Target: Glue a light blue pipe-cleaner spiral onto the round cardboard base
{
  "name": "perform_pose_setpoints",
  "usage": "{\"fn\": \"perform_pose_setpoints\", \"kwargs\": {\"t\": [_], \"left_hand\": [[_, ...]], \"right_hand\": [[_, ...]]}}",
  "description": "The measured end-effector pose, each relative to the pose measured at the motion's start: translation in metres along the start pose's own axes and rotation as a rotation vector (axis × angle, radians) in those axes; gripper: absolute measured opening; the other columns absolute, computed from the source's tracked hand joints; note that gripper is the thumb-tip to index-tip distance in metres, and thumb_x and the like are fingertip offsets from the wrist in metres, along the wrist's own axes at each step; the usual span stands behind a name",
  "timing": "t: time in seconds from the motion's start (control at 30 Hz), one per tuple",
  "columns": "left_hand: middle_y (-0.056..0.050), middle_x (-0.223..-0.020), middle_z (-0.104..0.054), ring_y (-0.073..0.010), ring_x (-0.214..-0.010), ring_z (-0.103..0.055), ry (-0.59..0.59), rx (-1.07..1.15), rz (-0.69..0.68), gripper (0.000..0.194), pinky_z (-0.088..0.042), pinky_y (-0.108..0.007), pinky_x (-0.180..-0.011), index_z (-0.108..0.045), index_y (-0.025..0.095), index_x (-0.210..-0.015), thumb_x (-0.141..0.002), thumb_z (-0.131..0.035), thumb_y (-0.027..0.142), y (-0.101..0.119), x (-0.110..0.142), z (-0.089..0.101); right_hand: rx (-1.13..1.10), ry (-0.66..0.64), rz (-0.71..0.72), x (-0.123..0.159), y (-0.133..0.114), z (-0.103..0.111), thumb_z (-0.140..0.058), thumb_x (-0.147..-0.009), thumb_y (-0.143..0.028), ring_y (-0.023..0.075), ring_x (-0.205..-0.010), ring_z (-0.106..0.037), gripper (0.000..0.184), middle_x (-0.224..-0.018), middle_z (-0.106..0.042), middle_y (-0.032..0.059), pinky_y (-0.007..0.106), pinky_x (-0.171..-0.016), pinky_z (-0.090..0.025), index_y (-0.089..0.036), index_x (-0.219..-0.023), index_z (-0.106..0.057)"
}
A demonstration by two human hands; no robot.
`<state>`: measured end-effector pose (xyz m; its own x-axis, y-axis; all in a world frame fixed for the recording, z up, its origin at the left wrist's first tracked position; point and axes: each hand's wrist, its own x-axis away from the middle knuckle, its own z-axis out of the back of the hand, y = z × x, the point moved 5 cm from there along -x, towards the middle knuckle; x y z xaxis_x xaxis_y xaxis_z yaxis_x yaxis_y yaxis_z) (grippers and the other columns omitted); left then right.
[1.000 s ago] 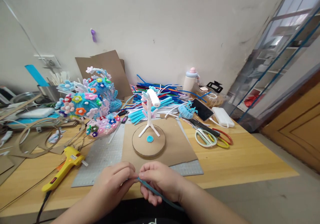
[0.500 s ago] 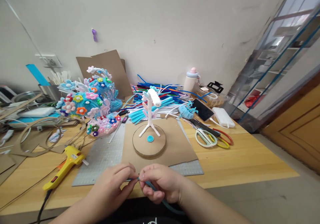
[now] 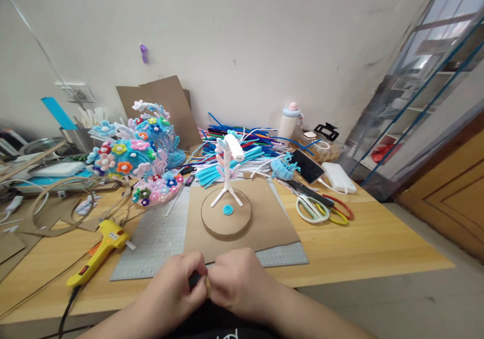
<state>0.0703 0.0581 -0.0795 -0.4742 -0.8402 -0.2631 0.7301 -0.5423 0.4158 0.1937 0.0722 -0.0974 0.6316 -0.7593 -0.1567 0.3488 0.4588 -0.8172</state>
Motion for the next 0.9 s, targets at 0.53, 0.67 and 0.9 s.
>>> {"fn": "perform_pose_setpoints", "kwargs": {"t": [0.53, 0.67, 0.9], "left_hand": [[-0.003, -0.065, -0.065, -0.018, -0.06, -0.061, -0.088, 0.083, 0.138, 0.009, -0.044, -0.025, -0.054, -0.056, 0.018, -0.069, -0.069, -0.052, 0.01, -0.009, 0.005, -0.015], [0.007, -0.045, -0.054, -0.0089, -0.038, -0.051, -0.135, 0.147, 0.165, 0.017, -0.036, -0.016, -0.041, -0.053, 0.017, -0.064, -0.072, -0.046, 0.004, -0.014, -0.003, -0.017], [0.0, -0.075, -0.065, -0.014, -0.065, -0.062, -0.11, 0.039, -0.022, 0.009, -0.047, -0.021, -0.057, -0.058, 0.018, -0.082, -0.082, -0.053, 0.01, -0.008, 0.001, -0.006]], "right_hand": [[-0.439, -0.085, -0.407, 0.01, 0.018, -0.009, -0.049, -0.072, -0.03, 0.0068, -0.05, -0.023, 0.018, -0.056, -0.033, -0.0037, 0.022, -0.052, -0.016, -0.017, -0.064, -0.04], [-0.023, -0.053, -0.101, 0.008, 0.009, -0.002, -0.054, -0.074, -0.028, 0.0089, -0.06, -0.023, 0.021, -0.062, -0.037, -0.0008, 0.026, -0.058, -0.014, -0.015, -0.061, -0.044], [-0.958, -0.141, -0.716, 0.011, 0.027, -0.021, -0.045, -0.076, -0.025, 0.0038, -0.032, -0.024, 0.008, -0.049, -0.042, -0.0065, 0.017, -0.035, -0.013, -0.017, -0.075, -0.047]]}}
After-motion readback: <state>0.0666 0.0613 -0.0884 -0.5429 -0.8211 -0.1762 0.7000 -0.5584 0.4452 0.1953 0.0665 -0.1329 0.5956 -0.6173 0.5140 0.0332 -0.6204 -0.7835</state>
